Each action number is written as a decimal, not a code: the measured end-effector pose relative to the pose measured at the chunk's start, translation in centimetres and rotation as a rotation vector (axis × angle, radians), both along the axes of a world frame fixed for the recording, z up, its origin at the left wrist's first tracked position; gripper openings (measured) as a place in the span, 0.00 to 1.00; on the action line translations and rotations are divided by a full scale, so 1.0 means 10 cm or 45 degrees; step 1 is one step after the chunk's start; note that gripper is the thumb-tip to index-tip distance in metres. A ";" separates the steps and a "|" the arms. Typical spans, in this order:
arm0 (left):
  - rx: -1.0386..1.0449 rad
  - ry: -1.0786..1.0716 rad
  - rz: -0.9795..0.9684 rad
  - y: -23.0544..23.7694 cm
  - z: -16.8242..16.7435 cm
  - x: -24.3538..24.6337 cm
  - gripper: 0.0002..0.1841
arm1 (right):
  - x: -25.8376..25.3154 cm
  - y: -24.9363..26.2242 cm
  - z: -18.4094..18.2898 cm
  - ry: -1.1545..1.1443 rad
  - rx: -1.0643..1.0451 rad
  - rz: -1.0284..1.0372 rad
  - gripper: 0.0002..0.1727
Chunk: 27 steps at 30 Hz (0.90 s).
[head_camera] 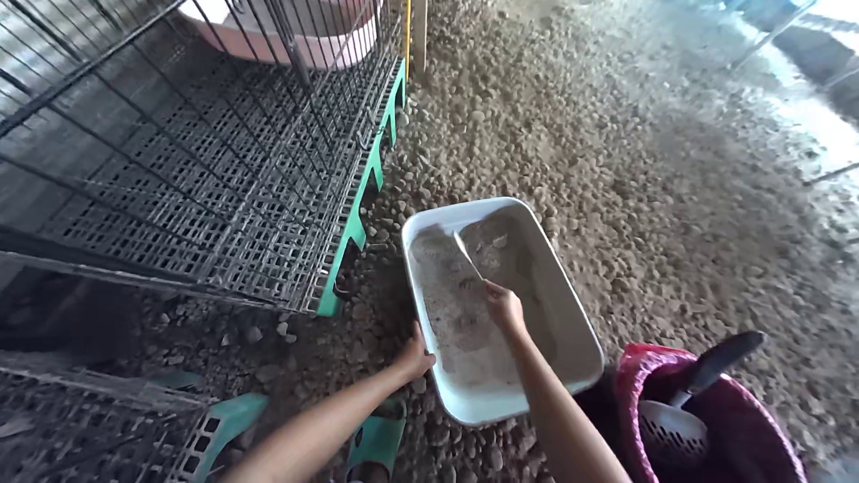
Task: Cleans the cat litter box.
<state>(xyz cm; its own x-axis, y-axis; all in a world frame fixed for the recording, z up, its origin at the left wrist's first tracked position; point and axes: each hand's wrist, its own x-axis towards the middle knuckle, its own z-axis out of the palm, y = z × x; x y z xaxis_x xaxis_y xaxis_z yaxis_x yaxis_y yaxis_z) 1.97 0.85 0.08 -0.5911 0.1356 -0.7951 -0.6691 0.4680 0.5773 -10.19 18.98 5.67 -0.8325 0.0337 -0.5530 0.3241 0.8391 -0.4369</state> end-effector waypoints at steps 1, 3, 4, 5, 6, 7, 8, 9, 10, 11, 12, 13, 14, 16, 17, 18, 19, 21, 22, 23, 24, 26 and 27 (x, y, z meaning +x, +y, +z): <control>-0.014 -0.024 -0.024 0.00 0.03 -0.01 0.56 | 0.15 0.03 0.21 -0.084 0.150 0.181 0.21; -0.044 -0.045 -0.058 0.01 0.08 -0.04 0.56 | 0.47 -0.09 0.53 -0.207 0.374 0.448 0.21; -0.058 -0.052 -0.069 0.02 0.08 -0.05 0.56 | 0.57 -0.18 0.55 -0.256 0.436 0.537 0.23; -0.074 -0.058 -0.080 0.05 0.09 -0.04 0.56 | 0.59 -0.30 0.49 -0.292 0.461 0.588 0.24; -0.086 -0.050 -0.084 0.07 0.09 -0.03 0.56 | 0.53 -0.43 0.39 -0.293 0.452 0.601 0.24; -0.087 -0.024 -0.079 0.08 0.08 -0.02 0.56 | 0.39 -0.57 0.29 -0.273 0.422 0.589 0.24; -0.078 0.008 -0.061 0.07 0.07 0.00 0.56 | 0.24 -0.71 0.21 -0.251 0.386 0.561 0.24; -0.071 0.029 -0.046 0.06 0.06 0.02 0.56 | 0.10 -0.84 0.19 -0.243 0.358 0.528 0.24; -0.074 0.054 -0.026 0.04 0.05 0.01 0.57 | 0.00 -0.93 0.21 -0.247 0.349 0.505 0.23; -0.087 0.069 -0.021 0.03 0.03 0.01 0.57 | -0.02 -0.98 0.25 -0.255 0.339 0.499 0.23; -0.092 0.069 -0.027 0.03 0.02 0.02 0.58 | 0.03 -0.98 0.29 -0.264 0.331 0.511 0.22; -0.097 0.070 -0.042 0.05 0.03 0.03 0.59 | 0.10 -0.97 0.32 -0.271 0.327 0.530 0.22; -0.098 0.050 -0.064 0.07 0.07 0.02 0.59 | 0.14 -0.95 0.34 -0.262 0.332 0.548 0.22; -0.124 0.002 -0.094 0.14 0.09 0.04 0.58 | 0.11 -0.89 0.25 -0.233 0.304 0.506 0.23; -0.136 -0.023 -0.110 0.14 0.11 0.05 0.57 | 0.07 -0.88 0.17 -0.219 0.279 0.458 0.23; -0.144 -0.027 -0.117 0.12 0.13 0.04 0.57 | 0.02 -0.88 0.11 -0.218 0.262 0.424 0.23; -0.148 -0.017 -0.123 0.11 0.14 0.00 0.56 | 0.01 -0.89 0.10 -0.217 0.251 0.410 0.23; -0.162 0.017 -0.138 0.09 0.15 -0.03 0.57 | 0.14 -0.94 0.11 -0.197 0.274 0.456 0.21; -0.172 0.022 -0.143 0.10 0.14 -0.02 0.57 | 0.22 -0.97 0.12 -0.201 0.301 0.492 0.21; -0.171 0.012 -0.147 0.11 0.12 0.00 0.57 | 0.25 -0.98 0.12 -0.211 0.310 0.505 0.22; -0.168 -0.009 -0.153 0.13 0.11 0.01 0.57 | 0.23 -0.98 0.10 -0.227 0.294 0.477 0.23; -0.172 -0.016 -0.136 0.15 0.11 0.02 0.57 | 0.09 -0.98 0.06 -0.245 0.255 0.361 0.25; -0.171 0.006 -0.122 0.12 0.11 0.00 0.57 | 0.01 -0.97 0.04 -0.223 0.251 0.305 0.26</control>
